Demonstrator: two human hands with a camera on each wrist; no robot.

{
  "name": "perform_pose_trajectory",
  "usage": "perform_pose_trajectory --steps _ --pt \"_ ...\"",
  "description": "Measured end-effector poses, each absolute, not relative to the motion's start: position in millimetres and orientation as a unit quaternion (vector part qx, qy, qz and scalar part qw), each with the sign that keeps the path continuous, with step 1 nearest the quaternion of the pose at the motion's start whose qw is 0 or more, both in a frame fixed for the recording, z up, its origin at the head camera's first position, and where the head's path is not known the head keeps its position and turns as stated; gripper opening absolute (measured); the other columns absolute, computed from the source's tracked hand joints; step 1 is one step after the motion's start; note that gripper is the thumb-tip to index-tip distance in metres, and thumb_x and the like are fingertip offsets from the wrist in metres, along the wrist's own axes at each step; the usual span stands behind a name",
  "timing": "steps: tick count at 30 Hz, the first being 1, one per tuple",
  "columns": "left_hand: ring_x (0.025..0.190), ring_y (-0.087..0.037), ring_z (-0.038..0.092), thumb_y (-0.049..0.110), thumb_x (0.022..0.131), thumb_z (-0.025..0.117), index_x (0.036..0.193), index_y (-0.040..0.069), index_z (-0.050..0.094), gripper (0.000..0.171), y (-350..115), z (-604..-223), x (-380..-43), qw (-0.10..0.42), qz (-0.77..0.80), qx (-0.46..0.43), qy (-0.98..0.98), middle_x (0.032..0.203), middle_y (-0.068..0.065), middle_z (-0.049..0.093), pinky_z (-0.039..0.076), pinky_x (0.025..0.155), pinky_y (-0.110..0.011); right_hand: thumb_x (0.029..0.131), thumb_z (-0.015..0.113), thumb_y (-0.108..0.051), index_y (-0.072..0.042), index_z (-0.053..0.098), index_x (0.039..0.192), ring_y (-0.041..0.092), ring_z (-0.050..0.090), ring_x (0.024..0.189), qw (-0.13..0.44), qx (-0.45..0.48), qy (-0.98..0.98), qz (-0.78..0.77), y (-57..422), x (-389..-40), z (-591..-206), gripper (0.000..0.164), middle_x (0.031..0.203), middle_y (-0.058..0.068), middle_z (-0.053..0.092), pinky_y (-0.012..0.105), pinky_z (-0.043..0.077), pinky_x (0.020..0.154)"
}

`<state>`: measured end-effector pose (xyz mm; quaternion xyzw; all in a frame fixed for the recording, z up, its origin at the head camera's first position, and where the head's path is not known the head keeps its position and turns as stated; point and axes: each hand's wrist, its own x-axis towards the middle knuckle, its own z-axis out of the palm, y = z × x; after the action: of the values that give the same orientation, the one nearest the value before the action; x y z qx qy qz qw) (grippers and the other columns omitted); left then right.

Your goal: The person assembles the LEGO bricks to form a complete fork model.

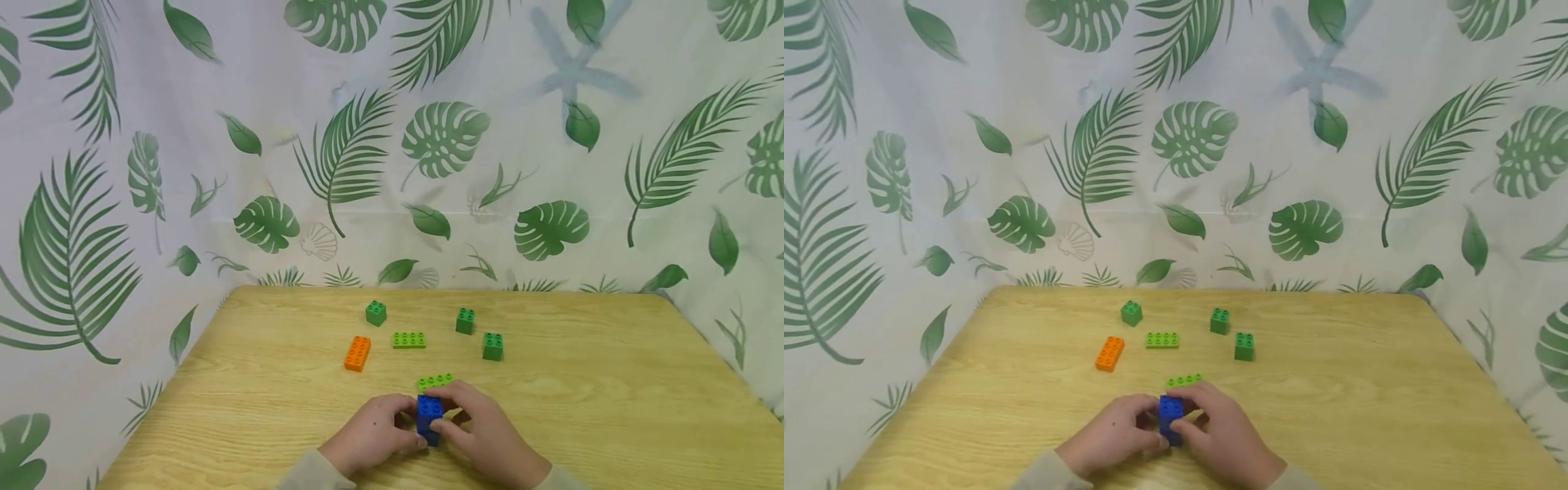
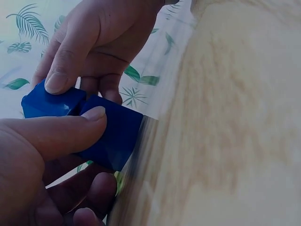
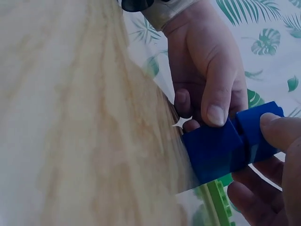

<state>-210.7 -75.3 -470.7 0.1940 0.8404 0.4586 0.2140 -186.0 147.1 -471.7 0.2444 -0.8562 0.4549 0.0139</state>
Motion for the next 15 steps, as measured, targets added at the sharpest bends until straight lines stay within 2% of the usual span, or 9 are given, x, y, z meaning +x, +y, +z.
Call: perform_pose_trajectory --steps 6,11,15 --pt "0.086 -0.013 0.058 0.027 0.085 0.082 0.108 0.025 0.072 0.025 -74.6 -471.0 -209.7 0.224 0.454 0.185 0.842 0.098 0.01 0.065 0.047 0.074 -0.034 0.099 0.069 -0.029 -0.015 0.065 0.133 0.006 0.064 0.094 0.03 0.255 -0.867 0.426 147.0 -183.0 -472.2 0.037 0.112 -0.013 0.06 0.024 0.056 0.075" --pt "0.084 -0.013 0.058 0.027 0.085 0.083 0.108 0.024 0.072 0.026 -74.2 -471.4 -208.9 0.22 0.457 0.189 0.841 0.096 0.01 0.065 0.047 0.072 -0.034 0.095 0.073 -0.024 -0.023 0.067 0.128 0.005 0.063 0.094 0.054 0.273 -0.861 0.426 146.9 -181.3 -472.0 0.033 0.11 -0.014 0.06 0.023 0.056 0.074" --pt "0.082 -0.014 0.058 0.026 0.085 0.083 0.109 0.023 0.072 0.027 -73.9 -471.4 -209.5 0.212 0.462 0.194 0.839 0.096 0.01 0.065 0.048 0.071 -0.033 0.095 0.074 -0.024 -0.027 0.067 0.126 0.006 0.063 0.096 0.052 0.272 -0.857 0.435 146.3 -182.7 -470.8 0.032 0.11 -0.014 0.061 0.024 0.056 0.075"
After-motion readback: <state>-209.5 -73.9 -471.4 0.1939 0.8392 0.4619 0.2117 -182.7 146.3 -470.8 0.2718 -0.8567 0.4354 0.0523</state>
